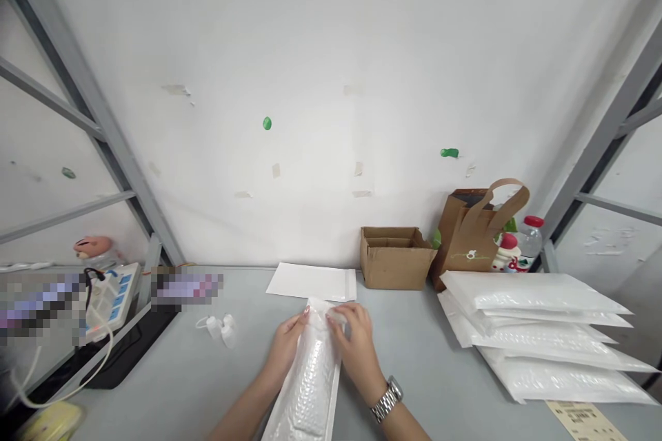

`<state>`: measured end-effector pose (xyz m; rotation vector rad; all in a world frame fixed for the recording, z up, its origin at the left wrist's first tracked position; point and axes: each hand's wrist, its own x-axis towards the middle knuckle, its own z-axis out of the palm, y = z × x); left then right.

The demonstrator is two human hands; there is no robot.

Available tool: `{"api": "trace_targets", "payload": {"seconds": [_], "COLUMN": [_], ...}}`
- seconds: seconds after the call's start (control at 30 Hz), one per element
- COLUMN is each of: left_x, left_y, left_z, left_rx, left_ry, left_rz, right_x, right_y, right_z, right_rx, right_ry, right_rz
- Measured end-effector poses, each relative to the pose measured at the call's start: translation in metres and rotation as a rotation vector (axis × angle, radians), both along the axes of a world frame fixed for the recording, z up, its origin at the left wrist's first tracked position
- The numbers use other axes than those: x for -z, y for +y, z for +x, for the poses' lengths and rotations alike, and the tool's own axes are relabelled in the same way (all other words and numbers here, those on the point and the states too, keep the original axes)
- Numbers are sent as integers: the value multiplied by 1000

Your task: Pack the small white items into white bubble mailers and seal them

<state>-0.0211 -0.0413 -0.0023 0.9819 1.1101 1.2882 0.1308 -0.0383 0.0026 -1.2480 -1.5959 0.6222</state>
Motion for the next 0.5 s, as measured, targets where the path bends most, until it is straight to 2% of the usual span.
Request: {"api": "trace_targets", "payload": {"seconds": [0.07, 0.1, 0.13, 0.2, 0.27, 0.33, 0.5], "left_x": [-3, -4, -6, -10, -11, -12, -12], "left_y": [1, 2, 1, 1, -1, -2, -4], "left_z": [-5, -7, -8, -8, -5, -3, -3], "left_rx": [-39, -58, -71, -65, -29, 10, 51], "left_ry": [-28, -48, -75, -144, -195, -207, -212], "left_rz": [-7, -12, -19, -42, -66, -92, -165], "right_x": [0, -1, -2, -5, -7, -6, -1], "right_y": [3, 3, 2, -2, -8, -12, -5], "right_z": [3, 3, 3, 0, -5, -8, -6], "right_rx": [109, 83, -2, -281, -521, -595, -433], "right_ry": [118, 167, 206, 263, 313, 346, 358], "right_rz": [-47, -129, -244, -491, -641, -671, -488]}}
